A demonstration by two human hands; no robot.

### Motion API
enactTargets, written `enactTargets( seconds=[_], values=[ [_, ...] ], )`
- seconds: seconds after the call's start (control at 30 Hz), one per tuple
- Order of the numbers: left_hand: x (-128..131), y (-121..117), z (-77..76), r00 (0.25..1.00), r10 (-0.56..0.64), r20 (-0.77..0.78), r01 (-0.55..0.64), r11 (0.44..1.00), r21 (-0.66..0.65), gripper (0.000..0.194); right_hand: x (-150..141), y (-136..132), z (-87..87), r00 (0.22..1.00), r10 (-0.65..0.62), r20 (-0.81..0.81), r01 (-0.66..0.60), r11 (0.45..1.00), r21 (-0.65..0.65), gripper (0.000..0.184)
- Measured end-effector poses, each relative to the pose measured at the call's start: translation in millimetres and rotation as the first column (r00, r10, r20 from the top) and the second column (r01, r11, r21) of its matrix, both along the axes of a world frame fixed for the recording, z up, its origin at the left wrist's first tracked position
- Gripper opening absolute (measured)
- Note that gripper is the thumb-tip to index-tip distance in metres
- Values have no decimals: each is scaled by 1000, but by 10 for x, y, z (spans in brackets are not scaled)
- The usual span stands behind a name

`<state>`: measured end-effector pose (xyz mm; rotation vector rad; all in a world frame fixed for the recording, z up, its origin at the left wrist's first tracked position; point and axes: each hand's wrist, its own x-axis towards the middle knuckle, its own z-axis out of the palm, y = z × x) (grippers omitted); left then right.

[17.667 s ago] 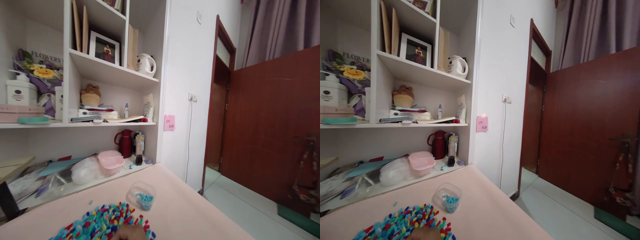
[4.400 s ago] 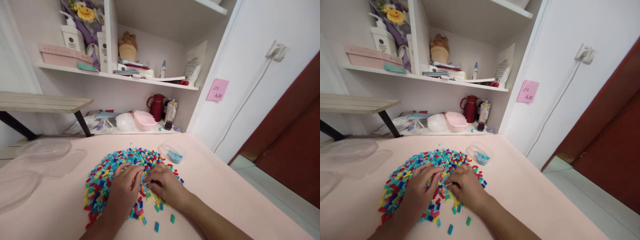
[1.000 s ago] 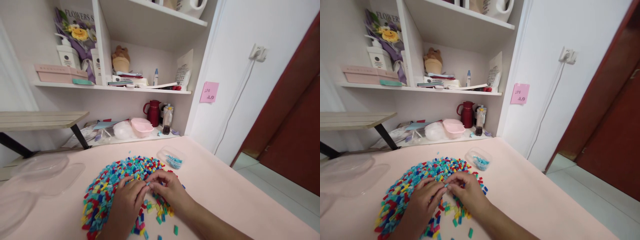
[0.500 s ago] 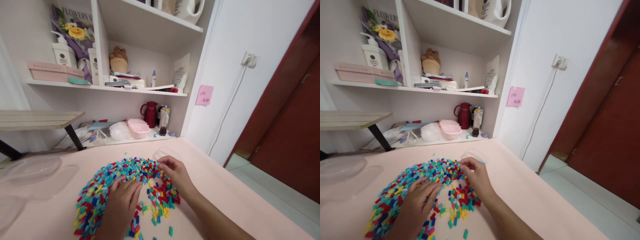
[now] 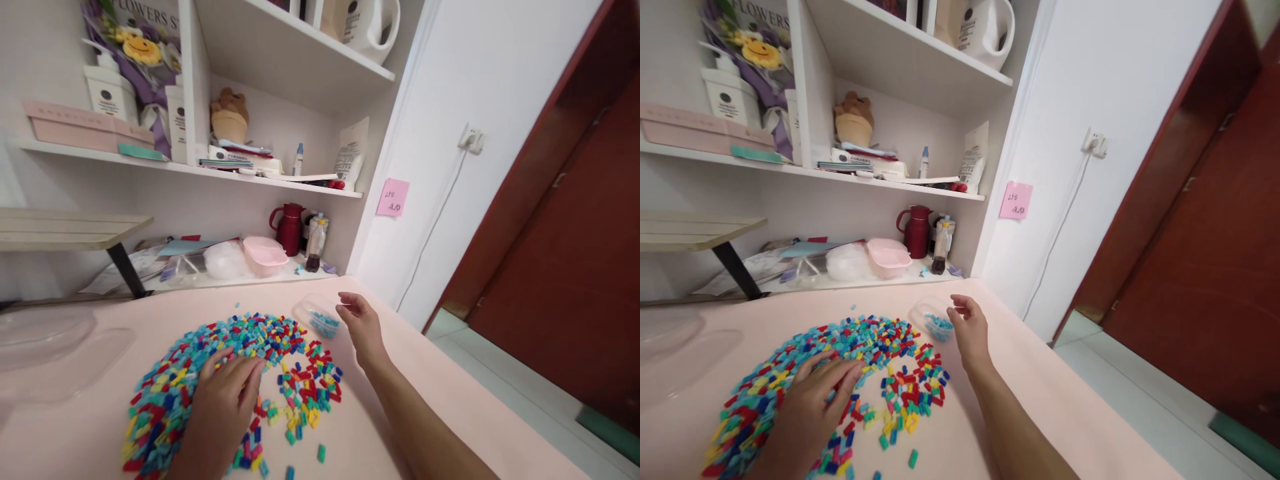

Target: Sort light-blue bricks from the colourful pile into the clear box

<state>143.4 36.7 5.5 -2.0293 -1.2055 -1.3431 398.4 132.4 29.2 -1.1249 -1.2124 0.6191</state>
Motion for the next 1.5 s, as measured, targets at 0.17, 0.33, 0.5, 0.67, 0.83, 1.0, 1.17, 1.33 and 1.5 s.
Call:
enactTargets(
  seconds=[0.17,0.33,0.5,0.67,0.83,1.0,1.17,1.33,1.5],
  values=[
    [-10,-22,4,1000,24,3,-24,999,-25,16,-75,-76,11,999,44,7,-44,999,9,28],
    [-26,-34,15,996,81,38,-80,996,-26,21,-381,-348,54,888,355,292,-353,934,-59,16],
    [2,-30,0,995,86,45,-84,996,-42,20,-660,-626,5,584,560,588,-617,777,-127,6],
    [32,-46,16,993,95,69,-90,993,-72,21,-729,-707,-86,454,466,759,-619,778,-107,7],
    [40,-66,42,990,115,85,-108,990,-87,22,-744,-686,-126,401,420,814,-567,812,-139,13],
    [34,-53,44,992,109,70,-103,991,-82,20,-776,-727,-120,426,462,778,-634,766,-107,14],
    [16,-50,50,993,102,57,-96,991,-94,19,-783,-763,-74,494,531,689,-637,760,-129,19],
    [1,-48,24,996,42,75,-34,994,-104,18,-732,-676,-11,688,632,358,-577,775,-258,9],
    [13,-21,-35,999,-25,34,28,996,-89,23,-708,-620,48,752,654,-85,-636,685,-356,26]
  ],
)
